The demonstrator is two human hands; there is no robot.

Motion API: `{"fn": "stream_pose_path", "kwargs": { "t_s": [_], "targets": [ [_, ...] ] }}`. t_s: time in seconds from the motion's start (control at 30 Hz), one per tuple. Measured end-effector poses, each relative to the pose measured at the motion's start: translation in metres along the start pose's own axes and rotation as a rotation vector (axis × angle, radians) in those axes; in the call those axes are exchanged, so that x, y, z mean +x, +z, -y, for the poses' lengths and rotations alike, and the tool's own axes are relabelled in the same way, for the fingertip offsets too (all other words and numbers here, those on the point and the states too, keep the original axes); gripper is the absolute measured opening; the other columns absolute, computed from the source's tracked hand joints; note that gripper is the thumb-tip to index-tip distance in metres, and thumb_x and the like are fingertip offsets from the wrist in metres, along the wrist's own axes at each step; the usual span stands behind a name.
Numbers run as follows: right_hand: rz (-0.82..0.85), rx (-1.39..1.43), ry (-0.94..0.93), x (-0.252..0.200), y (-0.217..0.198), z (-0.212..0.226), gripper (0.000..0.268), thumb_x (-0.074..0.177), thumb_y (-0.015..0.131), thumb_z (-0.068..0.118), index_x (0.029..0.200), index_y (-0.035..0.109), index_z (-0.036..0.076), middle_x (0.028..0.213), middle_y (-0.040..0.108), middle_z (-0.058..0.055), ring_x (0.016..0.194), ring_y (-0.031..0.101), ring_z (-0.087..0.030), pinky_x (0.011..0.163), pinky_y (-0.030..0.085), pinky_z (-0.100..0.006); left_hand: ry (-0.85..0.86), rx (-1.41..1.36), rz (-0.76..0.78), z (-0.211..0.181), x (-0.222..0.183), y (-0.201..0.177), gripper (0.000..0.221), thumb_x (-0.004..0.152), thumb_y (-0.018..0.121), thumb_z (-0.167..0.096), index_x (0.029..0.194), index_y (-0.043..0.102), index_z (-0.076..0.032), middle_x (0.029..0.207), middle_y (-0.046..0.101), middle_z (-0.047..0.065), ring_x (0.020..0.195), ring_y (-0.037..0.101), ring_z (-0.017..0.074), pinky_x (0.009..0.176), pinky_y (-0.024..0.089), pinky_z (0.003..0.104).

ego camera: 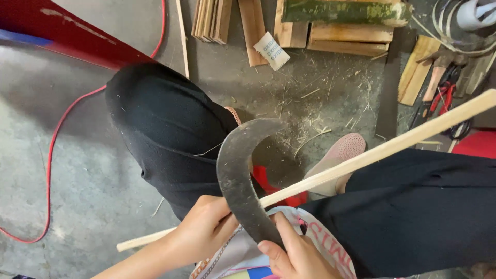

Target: Shaving thin strips of bamboo using a curved blade or sickle to prepare them for craft use.

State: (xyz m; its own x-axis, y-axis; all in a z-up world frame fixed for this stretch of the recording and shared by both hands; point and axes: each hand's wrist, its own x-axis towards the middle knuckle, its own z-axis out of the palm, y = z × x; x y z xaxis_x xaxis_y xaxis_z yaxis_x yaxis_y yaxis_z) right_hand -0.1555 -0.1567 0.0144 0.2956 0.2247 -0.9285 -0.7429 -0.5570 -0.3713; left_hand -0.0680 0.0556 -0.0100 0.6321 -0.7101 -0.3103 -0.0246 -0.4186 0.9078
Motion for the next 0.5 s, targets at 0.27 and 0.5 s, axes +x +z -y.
{"fn": "stream_pose_path", "kwargs": {
  "t_s": [0.27,0.5],
  "targets": [
    [0.170,-0.014,0.077,0.001,0.010,0.008,0.059,0.099,0.038,0.060,0.155,0.028,0.044,0.139,0.067,-0.002,0.134,0.055,-0.035,0.114,0.034,-0.049,0.138,-0.062,0.004,0.004,-0.018,-0.015,0.021,0.097,0.051,0.002,0.082,0.063,-0.008,0.068,0.058,0.001,0.056,0.044,0.0161,0.051,0.039,0.030],
    [0.020,-0.002,-0.031,0.003,0.006,-0.018,0.061,0.094,0.053,0.060,0.150,0.039,0.041,0.140,0.069,0.001,0.140,0.054,-0.026,0.108,0.044,-0.038,0.034,-0.033,0.009,-0.011,-0.019,-0.020,0.024,0.104,0.051,-0.014,0.088,0.068,-0.010,0.067,0.061,0.001,0.055,0.048,0.0129,0.052,0.042,0.029]
  ]
}}
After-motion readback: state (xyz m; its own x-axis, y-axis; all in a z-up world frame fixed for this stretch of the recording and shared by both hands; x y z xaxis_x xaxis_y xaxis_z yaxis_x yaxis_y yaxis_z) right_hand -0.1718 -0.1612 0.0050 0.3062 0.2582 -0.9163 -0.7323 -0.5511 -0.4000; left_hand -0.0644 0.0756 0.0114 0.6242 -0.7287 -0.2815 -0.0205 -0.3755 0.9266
